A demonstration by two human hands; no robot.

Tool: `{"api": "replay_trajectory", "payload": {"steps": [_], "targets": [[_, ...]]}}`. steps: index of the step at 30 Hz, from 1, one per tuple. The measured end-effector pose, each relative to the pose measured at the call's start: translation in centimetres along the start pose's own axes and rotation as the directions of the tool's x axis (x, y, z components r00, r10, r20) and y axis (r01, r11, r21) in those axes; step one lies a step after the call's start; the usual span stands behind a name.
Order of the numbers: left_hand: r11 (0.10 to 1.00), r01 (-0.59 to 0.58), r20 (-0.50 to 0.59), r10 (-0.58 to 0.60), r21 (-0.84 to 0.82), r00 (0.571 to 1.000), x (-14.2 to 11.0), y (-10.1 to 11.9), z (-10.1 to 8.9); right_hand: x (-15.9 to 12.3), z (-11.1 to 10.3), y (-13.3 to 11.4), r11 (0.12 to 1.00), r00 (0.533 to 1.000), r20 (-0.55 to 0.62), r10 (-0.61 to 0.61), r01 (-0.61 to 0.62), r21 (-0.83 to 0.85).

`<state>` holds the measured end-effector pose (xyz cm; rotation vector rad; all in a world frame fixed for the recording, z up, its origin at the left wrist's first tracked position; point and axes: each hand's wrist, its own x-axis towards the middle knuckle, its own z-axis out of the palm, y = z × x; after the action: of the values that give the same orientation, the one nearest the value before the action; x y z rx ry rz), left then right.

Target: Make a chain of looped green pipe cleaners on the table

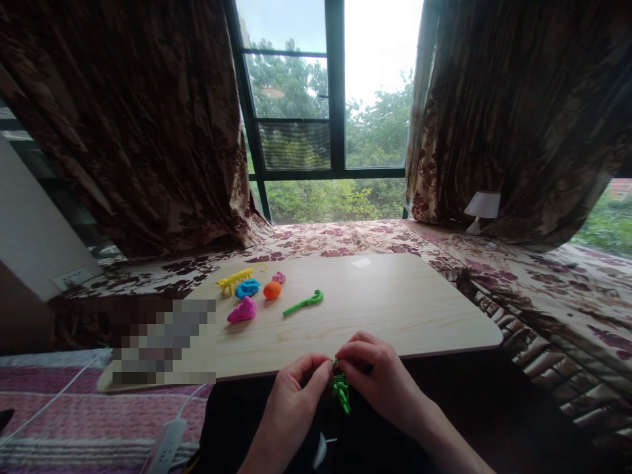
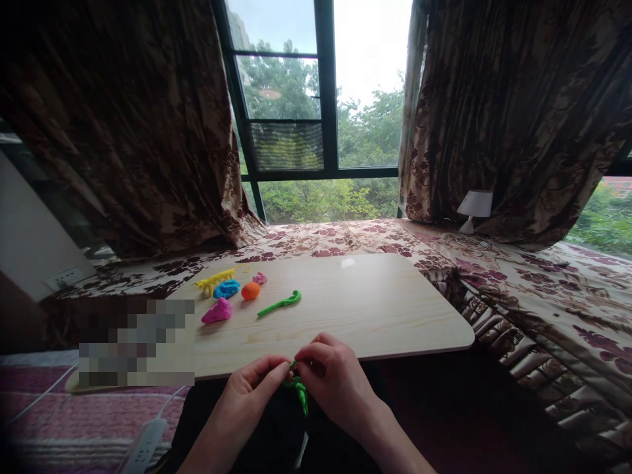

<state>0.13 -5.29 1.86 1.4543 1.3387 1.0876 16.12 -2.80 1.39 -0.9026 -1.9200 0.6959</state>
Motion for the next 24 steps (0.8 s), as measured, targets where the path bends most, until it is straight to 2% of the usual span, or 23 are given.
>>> {"api": "replay_trajectory", "payload": {"steps": [7, 13, 24], "targets": [[0.999, 0.021, 0.047, -0.019, -0.048, 0.999, -0.2, 0.3, 0.0, -0.2, 0.2, -0.2, 0.999, 1.0, -0.009, -0.024, 0.023, -0.049], [0.997, -0.016, -0.004, 0.015, -0.082, 1.0, 0.0, -0.9, 0.4, -0.1, 0.0, -0.4, 0.999, 1.0, 0.007, 0.015, -0.015, 0.038], [0.974, 0.031, 0.004, -0.031, -0.224, 1.0, -0.2, -1.3, 0.7, -0.4, 0.0, -0.5, 0.987, 0.996, 0.012, 0.085, -0.086, 0.136]]}}
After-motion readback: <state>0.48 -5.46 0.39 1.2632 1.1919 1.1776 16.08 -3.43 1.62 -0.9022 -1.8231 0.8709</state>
